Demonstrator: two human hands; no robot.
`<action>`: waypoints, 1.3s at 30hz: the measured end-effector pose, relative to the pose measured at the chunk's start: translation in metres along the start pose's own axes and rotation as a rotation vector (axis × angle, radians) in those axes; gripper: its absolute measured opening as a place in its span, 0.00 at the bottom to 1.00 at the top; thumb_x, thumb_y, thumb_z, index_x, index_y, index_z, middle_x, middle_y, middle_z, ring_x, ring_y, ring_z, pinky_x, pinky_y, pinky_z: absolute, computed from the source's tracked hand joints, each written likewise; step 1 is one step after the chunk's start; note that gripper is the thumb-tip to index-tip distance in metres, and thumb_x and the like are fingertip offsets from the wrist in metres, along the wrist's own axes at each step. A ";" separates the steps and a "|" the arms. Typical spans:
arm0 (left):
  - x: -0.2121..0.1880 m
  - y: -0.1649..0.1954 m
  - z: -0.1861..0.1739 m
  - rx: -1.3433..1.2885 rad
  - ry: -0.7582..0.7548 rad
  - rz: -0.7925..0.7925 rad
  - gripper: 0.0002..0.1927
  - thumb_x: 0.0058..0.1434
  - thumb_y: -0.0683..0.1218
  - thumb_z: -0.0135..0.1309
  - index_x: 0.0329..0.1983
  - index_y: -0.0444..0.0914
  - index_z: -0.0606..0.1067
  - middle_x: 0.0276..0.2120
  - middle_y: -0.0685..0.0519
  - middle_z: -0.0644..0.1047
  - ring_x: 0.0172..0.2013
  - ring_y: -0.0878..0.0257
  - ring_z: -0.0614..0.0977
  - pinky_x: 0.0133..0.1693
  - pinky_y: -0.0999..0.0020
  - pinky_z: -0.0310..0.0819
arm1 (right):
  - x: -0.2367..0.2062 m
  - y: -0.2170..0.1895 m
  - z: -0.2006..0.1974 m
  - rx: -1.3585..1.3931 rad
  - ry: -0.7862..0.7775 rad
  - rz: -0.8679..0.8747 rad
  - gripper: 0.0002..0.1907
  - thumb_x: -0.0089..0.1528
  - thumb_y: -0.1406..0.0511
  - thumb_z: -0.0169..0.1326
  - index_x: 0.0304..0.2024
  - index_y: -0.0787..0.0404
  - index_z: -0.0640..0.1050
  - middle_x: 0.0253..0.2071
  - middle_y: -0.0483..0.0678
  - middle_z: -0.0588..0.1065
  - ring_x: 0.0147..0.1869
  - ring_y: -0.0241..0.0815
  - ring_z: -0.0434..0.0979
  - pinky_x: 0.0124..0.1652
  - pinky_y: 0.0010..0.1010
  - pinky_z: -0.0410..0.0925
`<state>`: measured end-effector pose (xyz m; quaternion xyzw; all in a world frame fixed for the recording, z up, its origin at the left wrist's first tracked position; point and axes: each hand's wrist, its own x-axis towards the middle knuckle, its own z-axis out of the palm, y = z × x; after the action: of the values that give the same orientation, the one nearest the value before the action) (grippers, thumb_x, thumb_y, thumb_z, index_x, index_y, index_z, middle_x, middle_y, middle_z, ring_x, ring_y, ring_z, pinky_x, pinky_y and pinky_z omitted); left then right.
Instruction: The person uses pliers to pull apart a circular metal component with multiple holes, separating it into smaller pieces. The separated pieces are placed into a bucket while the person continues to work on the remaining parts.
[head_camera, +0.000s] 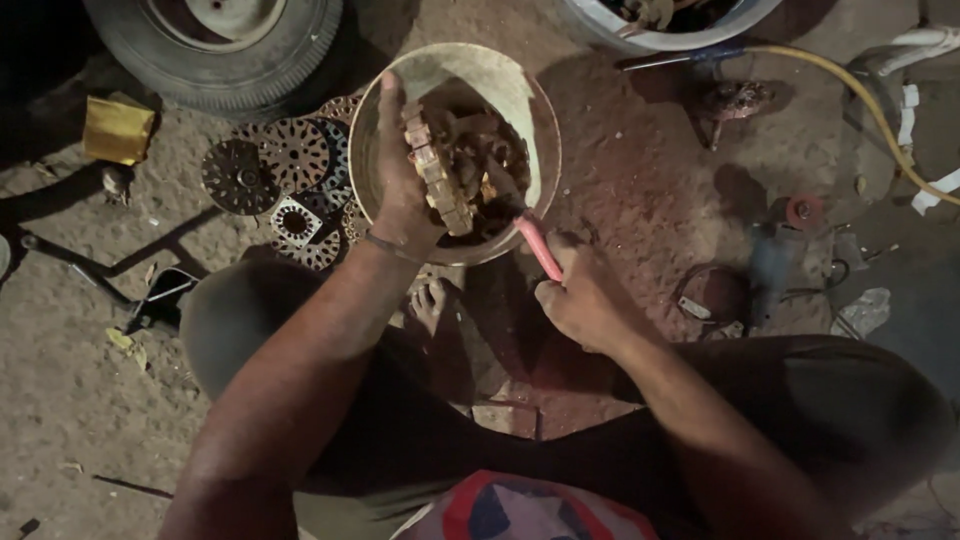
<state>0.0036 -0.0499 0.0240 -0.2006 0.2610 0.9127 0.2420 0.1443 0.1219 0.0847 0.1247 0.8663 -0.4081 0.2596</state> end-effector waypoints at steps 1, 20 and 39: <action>0.002 -0.001 0.001 0.086 0.080 0.032 0.35 0.57 0.75 0.51 0.38 0.40 0.78 0.29 0.51 0.79 0.30 0.57 0.84 0.32 0.60 0.80 | 0.000 0.001 0.001 0.008 0.008 -0.087 0.25 0.55 0.71 0.53 0.57 0.62 0.76 0.28 0.60 0.76 0.29 0.51 0.79 0.31 0.43 0.71; 0.045 0.004 -0.039 0.498 0.207 0.316 0.33 0.58 0.70 0.50 0.53 0.42 0.75 0.42 0.49 0.80 0.43 0.60 0.85 0.47 0.60 0.84 | 0.008 0.022 0.006 0.128 -0.009 0.117 0.10 0.62 0.67 0.56 0.42 0.67 0.82 0.25 0.49 0.75 0.26 0.38 0.72 0.27 0.35 0.65; -0.022 0.032 0.034 0.251 -0.302 0.022 0.33 0.71 0.67 0.47 0.23 0.36 0.73 0.18 0.52 0.74 0.19 0.63 0.74 0.24 0.69 0.69 | -0.008 0.026 -0.029 0.666 0.065 -0.574 0.07 0.55 0.74 0.49 0.37 0.69 0.72 0.46 0.56 0.76 0.46 0.44 0.78 0.45 0.33 0.72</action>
<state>-0.0048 -0.0621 0.0732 -0.0268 0.3358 0.8953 0.2914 0.1519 0.1607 0.0871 -0.0311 0.6947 -0.7166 0.0538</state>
